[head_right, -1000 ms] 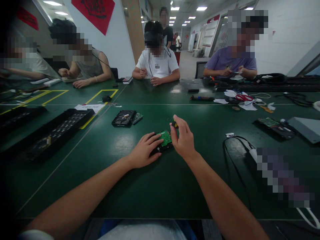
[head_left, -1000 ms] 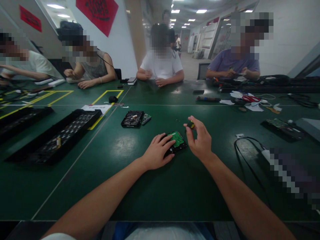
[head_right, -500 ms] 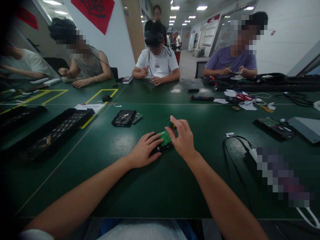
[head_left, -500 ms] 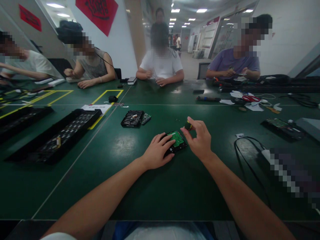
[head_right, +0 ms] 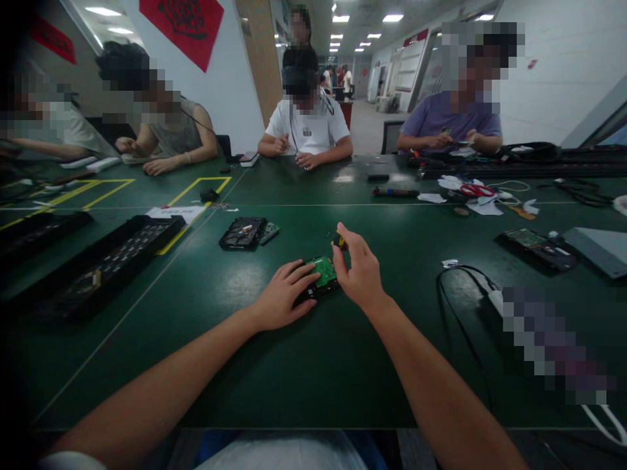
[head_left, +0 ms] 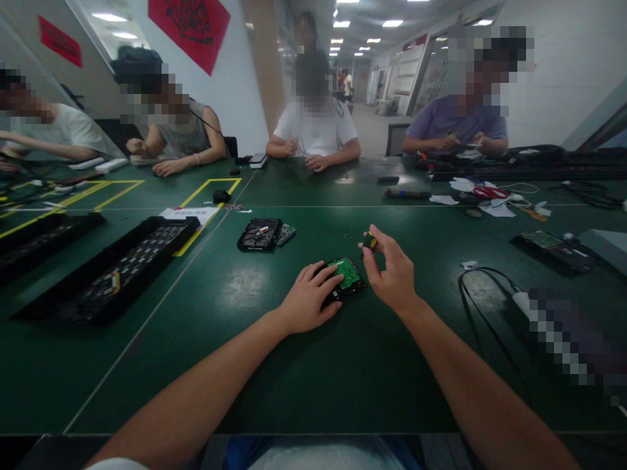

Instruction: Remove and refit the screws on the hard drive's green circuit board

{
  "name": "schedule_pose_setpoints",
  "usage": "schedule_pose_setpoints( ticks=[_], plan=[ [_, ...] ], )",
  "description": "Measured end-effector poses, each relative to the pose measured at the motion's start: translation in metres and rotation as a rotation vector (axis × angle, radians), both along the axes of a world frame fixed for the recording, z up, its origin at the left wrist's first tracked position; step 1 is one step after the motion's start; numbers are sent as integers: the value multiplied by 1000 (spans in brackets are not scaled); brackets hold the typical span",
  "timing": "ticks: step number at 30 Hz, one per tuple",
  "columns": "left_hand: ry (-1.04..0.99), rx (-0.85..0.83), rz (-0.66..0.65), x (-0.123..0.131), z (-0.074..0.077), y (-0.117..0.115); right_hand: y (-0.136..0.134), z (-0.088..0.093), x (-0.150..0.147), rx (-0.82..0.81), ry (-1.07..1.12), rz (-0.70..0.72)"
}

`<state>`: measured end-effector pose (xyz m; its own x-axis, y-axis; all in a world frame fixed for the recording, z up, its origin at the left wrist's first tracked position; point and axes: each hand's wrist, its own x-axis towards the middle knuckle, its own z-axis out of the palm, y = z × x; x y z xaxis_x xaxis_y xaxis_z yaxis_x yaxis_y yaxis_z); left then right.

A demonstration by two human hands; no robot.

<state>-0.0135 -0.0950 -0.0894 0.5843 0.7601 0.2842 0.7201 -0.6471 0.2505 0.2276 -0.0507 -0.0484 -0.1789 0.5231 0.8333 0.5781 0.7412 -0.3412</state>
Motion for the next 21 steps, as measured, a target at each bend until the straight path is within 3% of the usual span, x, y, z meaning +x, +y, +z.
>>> schedule_pose_setpoints(
  ticks=[21],
  plan=[
    [-25, -1, -3, -1, -3, 1, 3, 9, 3, 46, 1, -62]
  ],
)
